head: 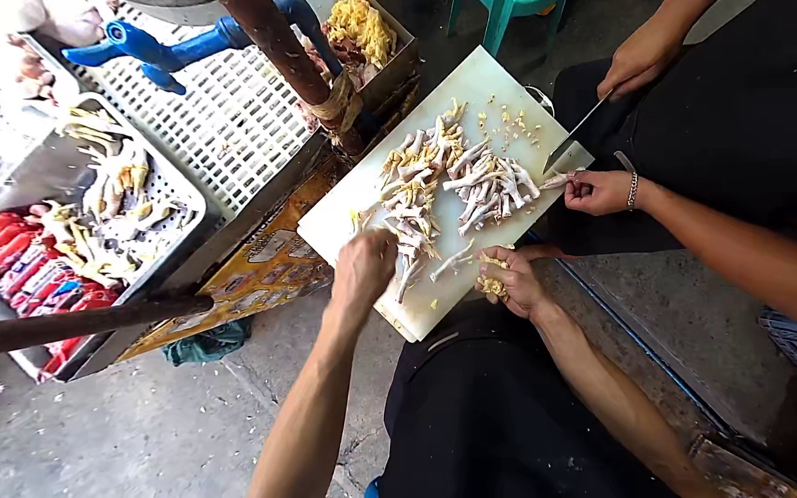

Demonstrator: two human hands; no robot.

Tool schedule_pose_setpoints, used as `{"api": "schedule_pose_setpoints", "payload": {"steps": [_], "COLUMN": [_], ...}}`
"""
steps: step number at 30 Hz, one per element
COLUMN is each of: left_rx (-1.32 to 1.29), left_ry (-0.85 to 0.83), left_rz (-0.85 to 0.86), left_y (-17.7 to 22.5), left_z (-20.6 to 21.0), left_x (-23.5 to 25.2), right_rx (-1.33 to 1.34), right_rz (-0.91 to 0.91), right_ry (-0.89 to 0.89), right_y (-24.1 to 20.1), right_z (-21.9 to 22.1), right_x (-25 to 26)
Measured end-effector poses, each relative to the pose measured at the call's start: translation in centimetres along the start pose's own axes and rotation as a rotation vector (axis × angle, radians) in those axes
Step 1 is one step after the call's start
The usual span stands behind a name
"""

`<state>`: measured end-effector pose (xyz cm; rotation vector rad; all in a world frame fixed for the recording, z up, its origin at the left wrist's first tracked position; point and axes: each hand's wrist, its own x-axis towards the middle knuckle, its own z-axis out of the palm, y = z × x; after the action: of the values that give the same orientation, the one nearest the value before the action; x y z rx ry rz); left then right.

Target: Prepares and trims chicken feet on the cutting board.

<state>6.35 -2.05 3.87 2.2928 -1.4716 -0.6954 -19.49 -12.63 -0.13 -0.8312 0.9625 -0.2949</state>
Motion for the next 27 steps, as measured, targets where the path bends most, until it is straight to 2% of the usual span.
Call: {"api": "schedule_pose_setpoints", "payload": {"steps": [2, 4, 6, 9, 13, 15, 18, 23, 25, 27], "left_rx": [-0.030, 0.058, 0.186, 0.346, 0.440, 0.468, 0.363, 0.014, -0.010, 0.086], "left_ry": [-0.039, 0.044, 0.095, 0.099, -0.016, 0.013, 0.111, 0.219, 0.192, 0.139], "left_rz": [0.038, 0.134, 0.159, 0.082, 0.062, 0.130, 0.198, 0.288, 0.288, 0.246], "left_y": [0.1, 0.5, 0.5, 0.4, 0.6, -0.1, 0.0, 2.8, 3.6, 4.1], "left_z": [2.9, 4.7, 4.7, 4.6, 5.2, 6.0, 5.5, 5.1, 6.1, 6.3], "left_x": [-2.2, -2.1, -0.1, 3.3, 4.2, 4.0, 2.6, -1.4, -2.5, -3.4], "right_rx": [-0.095, -0.209, -0.295, -0.364, -0.320, -0.281, -0.181, 0.077, 0.039, -0.229], "right_rz": [-0.004, -0.028, -0.025, -0.023, 0.006, 0.014, 0.017, 0.017, -0.082, -0.254], "right_ry": [-0.021, -0.024, -0.040, -0.098, -0.122, -0.096, -0.078, -0.226, -0.220, -0.160], "right_y": [0.1, 0.2, 0.4, 0.8, 1.0, 0.9, 0.6, 0.3, -0.1, -0.3], "right_z": [-0.2, -0.2, -0.1, 0.3, 0.4, 0.3, 0.3, 1.9, 3.2, 3.9], "right_x": [0.1, 0.6, 1.1, 1.5, 1.3, 1.2, 1.2, 1.3, 1.4, 1.2]}}
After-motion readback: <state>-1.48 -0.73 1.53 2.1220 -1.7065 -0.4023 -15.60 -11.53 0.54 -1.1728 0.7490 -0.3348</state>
